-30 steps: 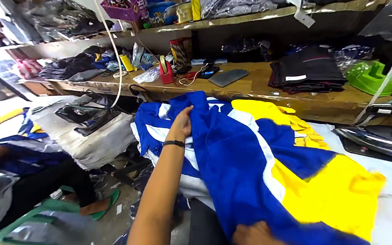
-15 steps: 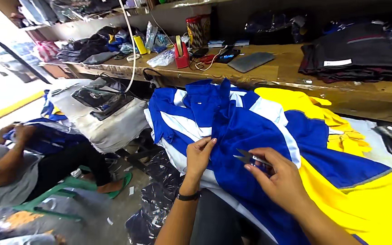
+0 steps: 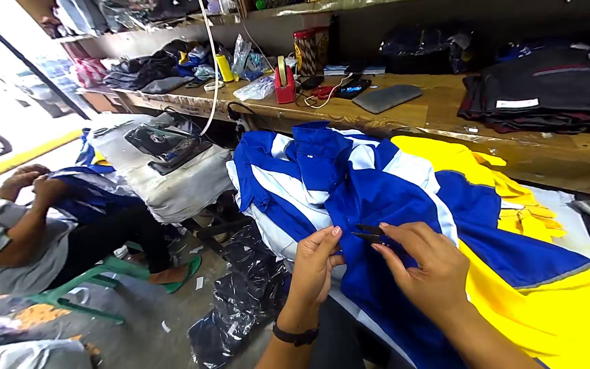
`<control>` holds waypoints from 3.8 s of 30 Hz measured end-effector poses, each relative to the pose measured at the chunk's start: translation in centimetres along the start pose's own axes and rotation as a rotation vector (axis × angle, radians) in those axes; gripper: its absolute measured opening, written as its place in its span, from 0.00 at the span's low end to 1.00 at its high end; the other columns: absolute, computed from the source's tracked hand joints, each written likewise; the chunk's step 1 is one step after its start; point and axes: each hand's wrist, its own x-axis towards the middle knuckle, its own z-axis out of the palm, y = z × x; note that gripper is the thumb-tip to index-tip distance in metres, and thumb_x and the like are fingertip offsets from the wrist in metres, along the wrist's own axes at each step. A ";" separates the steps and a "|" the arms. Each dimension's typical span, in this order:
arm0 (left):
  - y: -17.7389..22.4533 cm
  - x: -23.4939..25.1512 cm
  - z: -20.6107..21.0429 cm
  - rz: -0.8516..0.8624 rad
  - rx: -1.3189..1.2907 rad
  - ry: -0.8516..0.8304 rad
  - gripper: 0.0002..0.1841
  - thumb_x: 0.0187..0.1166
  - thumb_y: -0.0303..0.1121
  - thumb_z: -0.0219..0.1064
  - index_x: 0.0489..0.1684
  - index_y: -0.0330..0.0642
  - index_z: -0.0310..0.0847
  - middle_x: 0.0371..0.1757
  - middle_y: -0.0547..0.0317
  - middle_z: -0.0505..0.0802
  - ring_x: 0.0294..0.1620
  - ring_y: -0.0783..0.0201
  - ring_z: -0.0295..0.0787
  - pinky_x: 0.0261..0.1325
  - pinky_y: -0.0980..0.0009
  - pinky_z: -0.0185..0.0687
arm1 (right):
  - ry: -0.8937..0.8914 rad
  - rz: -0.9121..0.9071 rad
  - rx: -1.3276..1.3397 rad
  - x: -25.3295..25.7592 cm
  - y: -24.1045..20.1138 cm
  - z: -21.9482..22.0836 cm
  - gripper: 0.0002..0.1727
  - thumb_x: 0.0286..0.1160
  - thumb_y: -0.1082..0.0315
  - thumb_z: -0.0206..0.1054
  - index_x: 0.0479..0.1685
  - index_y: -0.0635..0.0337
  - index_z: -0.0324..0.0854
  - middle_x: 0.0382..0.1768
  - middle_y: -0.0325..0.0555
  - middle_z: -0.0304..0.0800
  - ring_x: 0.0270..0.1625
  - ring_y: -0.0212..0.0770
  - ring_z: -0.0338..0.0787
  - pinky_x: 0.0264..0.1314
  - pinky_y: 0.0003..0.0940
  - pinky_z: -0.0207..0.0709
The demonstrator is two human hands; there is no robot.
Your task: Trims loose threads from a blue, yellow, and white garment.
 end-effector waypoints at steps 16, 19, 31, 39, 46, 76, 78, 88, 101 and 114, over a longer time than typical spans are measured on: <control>-0.2 -0.7 -0.3 0.031 0.059 -0.057 0.13 0.85 0.22 0.56 0.40 0.32 0.90 0.37 0.53 0.97 0.36 0.66 0.96 0.41 0.69 0.93 | -0.074 -0.019 0.169 0.7 0.8 -0.5 0.13 0.82 0.56 0.68 0.46 0.51 0.97 0.40 0.41 0.96 0.42 0.35 0.92 0.42 0.33 0.81; -0.3 -0.8 -0.3 0.052 0.085 -0.034 0.13 0.85 0.23 0.56 0.40 0.33 0.89 0.37 0.55 0.96 0.36 0.68 0.95 0.43 0.70 0.93 | -0.065 0.012 0.223 0.6 0.7 -0.7 0.14 0.81 0.56 0.70 0.47 0.55 0.95 0.40 0.43 0.95 0.40 0.32 0.90 0.40 0.28 0.80; -2.6 -0.6 -0.9 0.365 0.286 0.091 0.08 0.81 0.23 0.64 0.39 0.31 0.91 0.43 0.58 0.93 0.48 0.70 0.89 0.58 0.72 0.86 | -0.793 0.774 1.439 -0.1 -1.4 -1.5 0.26 0.91 0.39 0.45 0.33 0.47 0.75 0.18 0.25 0.67 0.14 0.19 0.68 0.15 0.13 0.65; -2.6 -0.7 -1.7 0.367 0.230 0.039 0.06 0.79 0.24 0.68 0.38 0.34 0.92 0.43 0.59 0.93 0.49 0.70 0.88 0.59 0.73 0.85 | -0.836 0.868 1.568 -0.4 -2.2 -0.4 0.25 0.92 0.42 0.47 0.32 0.48 0.76 0.14 0.23 0.61 0.11 0.16 0.60 0.11 0.10 0.53; -2.8 -0.7 -1.8 0.395 0.261 0.018 0.06 0.79 0.24 0.69 0.38 0.34 0.93 0.42 0.60 0.92 0.48 0.72 0.87 0.58 0.75 0.84 | -0.842 0.856 1.522 -0.3 -1.9 -0.3 0.25 0.92 0.42 0.47 0.30 0.47 0.75 0.14 0.23 0.60 0.11 0.16 0.58 0.11 0.10 0.51; -3.7 -1.0 -1.4 0.557 0.395 -0.015 0.08 0.81 0.31 0.68 0.35 0.39 0.93 0.38 0.66 0.90 0.43 0.77 0.83 0.52 0.80 0.80 | -0.485 0.560 1.044 -1.7 -2.0 1.1 0.25 0.85 0.45 0.62 0.20 0.48 0.74 0.13 0.24 0.64 0.15 0.16 0.62 0.17 0.14 0.52; -3.8 -1.1 -1.3 0.586 0.424 -0.011 0.08 0.81 0.32 0.69 0.35 0.41 0.92 0.37 0.68 0.89 0.43 0.78 0.82 0.51 0.81 0.79 | -0.589 0.672 1.301 -1.3 -1.9 0.7 0.24 0.87 0.46 0.60 0.20 0.46 0.76 0.12 0.22 0.65 0.12 0.13 0.63 0.12 0.09 0.54; -3.7 -0.9 -1.3 0.679 0.520 -0.007 0.08 0.80 0.30 0.68 0.31 0.40 0.90 0.32 0.70 0.83 0.40 0.80 0.79 0.47 0.85 0.75 | -0.626 0.853 1.528 -1.4 -2.8 1.5 0.26 0.90 0.50 0.56 0.15 0.44 0.73 0.10 0.21 0.61 0.09 0.14 0.60 0.10 0.11 0.51; -3.4 -1.9 -0.5 0.493 0.353 0.023 0.08 0.81 0.30 0.68 0.34 0.37 0.91 0.37 0.64 0.90 0.42 0.76 0.84 0.50 0.80 0.82 | -0.398 0.376 1.031 -2.7 -1.6 2.6 0.26 0.90 0.45 0.56 0.23 0.50 0.73 0.15 0.26 0.63 0.17 0.16 0.63 0.19 0.13 0.54; -4.1 -1.8 -1.0 0.697 0.590 0.036 0.07 0.79 0.29 0.68 0.31 0.39 0.88 0.33 0.68 0.84 0.40 0.79 0.81 0.47 0.84 0.78 | -0.625 0.804 1.508 -1.8 -2.2 1.5 0.26 0.89 0.51 0.57 0.13 0.44 0.73 0.10 0.21 0.63 0.10 0.14 0.60 0.11 0.10 0.51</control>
